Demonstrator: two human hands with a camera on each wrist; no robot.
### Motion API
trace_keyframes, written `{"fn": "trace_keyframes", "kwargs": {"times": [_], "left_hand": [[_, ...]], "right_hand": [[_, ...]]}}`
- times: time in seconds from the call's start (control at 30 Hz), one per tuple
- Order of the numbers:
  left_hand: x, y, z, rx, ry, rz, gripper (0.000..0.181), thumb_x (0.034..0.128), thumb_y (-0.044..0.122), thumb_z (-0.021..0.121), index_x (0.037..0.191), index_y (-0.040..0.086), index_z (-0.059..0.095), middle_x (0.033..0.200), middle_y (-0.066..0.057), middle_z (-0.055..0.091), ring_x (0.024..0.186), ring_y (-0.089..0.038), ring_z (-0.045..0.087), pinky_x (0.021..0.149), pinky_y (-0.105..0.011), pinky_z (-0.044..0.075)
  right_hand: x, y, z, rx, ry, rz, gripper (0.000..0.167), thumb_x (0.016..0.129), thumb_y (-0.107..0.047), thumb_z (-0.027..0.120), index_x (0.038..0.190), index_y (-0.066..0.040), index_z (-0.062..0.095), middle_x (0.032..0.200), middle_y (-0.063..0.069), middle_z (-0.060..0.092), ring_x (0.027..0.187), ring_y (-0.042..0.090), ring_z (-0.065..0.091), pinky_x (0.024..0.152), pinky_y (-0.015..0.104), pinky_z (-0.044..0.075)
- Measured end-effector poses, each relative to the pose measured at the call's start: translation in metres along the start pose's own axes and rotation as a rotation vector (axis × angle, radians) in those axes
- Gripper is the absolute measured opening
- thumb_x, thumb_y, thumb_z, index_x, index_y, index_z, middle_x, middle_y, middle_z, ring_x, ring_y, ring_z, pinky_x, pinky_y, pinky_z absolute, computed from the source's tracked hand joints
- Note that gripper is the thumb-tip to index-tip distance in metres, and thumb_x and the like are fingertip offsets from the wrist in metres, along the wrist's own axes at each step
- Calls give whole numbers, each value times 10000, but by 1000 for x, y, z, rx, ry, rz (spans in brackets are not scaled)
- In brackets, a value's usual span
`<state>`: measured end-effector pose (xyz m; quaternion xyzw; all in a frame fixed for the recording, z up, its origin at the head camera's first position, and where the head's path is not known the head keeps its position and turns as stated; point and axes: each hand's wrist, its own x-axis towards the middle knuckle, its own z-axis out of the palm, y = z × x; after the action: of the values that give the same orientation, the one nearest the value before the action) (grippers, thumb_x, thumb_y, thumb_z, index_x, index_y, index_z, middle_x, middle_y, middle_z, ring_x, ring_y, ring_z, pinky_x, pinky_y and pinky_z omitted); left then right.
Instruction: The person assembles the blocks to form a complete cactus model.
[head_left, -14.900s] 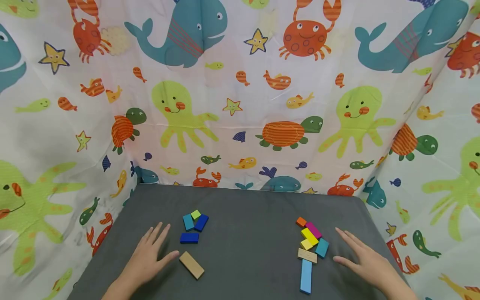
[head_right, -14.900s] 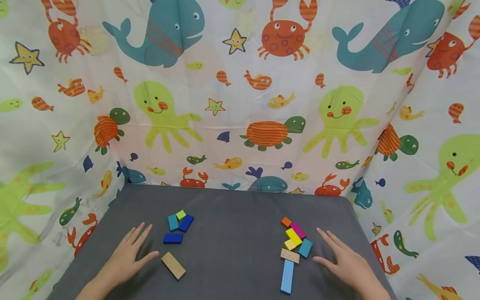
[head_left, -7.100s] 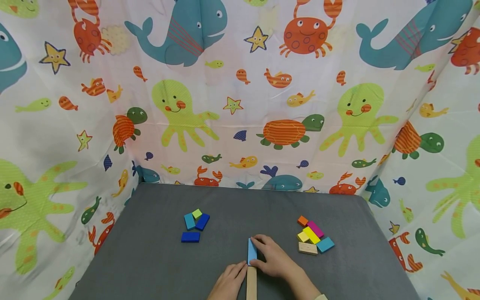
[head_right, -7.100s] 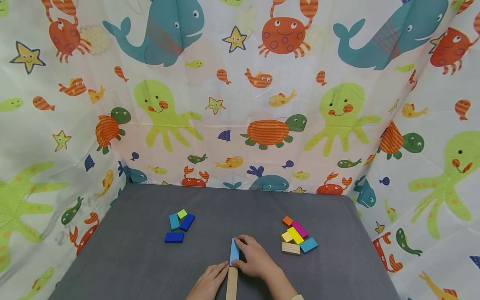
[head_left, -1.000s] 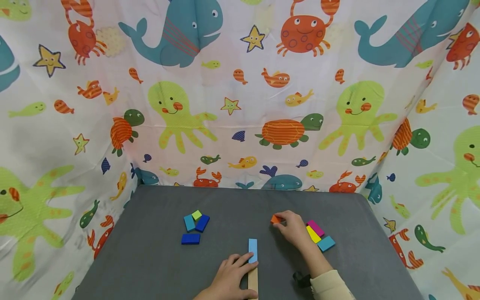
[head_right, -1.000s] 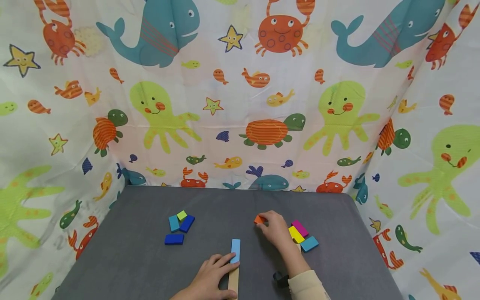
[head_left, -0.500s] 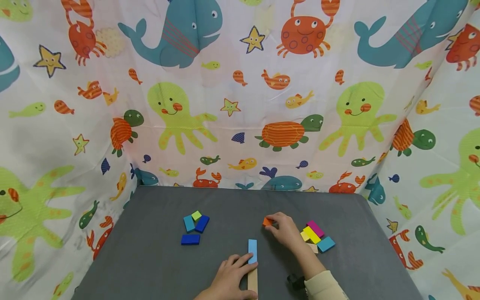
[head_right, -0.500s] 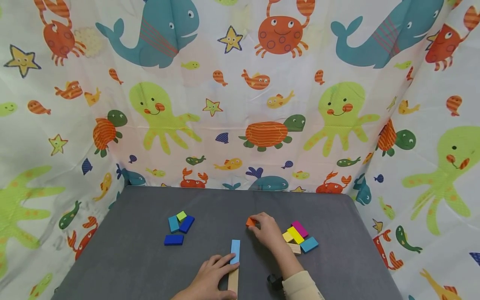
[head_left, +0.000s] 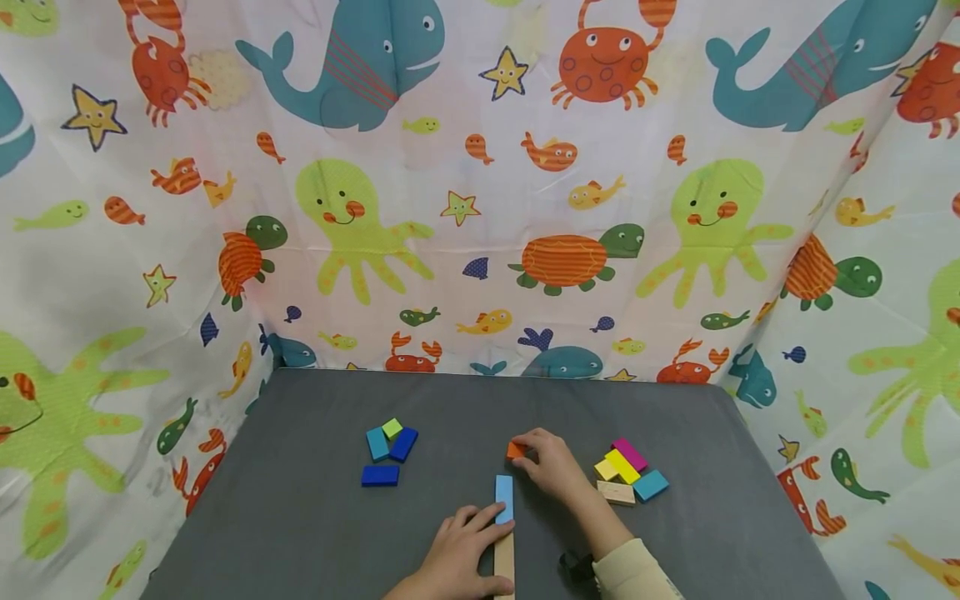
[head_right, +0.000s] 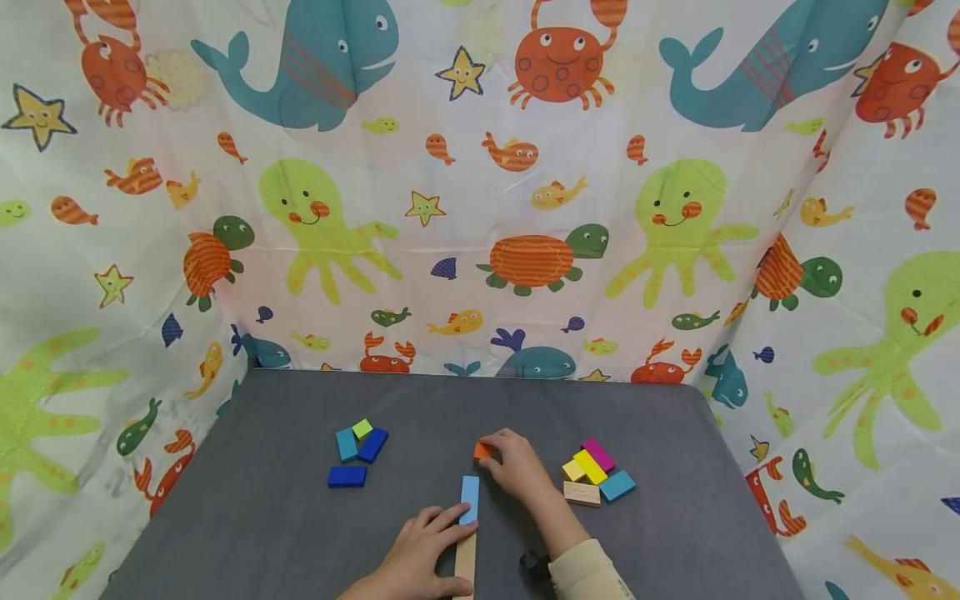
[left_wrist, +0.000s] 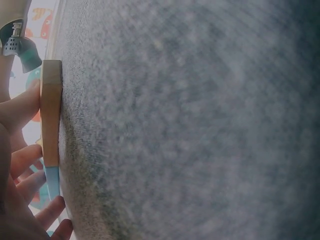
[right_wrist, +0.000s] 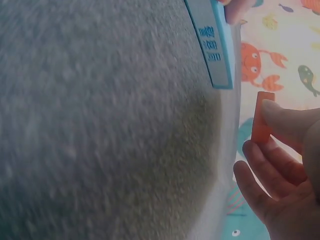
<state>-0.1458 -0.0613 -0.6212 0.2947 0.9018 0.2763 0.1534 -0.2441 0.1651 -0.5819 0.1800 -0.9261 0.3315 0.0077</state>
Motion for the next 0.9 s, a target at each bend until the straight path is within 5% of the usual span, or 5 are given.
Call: {"fn": "trace_keyframes", "kwargs": {"times": [0.9], "left_hand": [[3,0,-2,-8,-30,-22,731,850,746,583,1504,465,416,1638,167,284,1312,-235,412,961,-536,432]], "right_hand": [[-1,4,18,25,-131,-57,273,930,-158,739,1193,-86,736,1125,41,684,1000,214,635,917,471,548]]}}
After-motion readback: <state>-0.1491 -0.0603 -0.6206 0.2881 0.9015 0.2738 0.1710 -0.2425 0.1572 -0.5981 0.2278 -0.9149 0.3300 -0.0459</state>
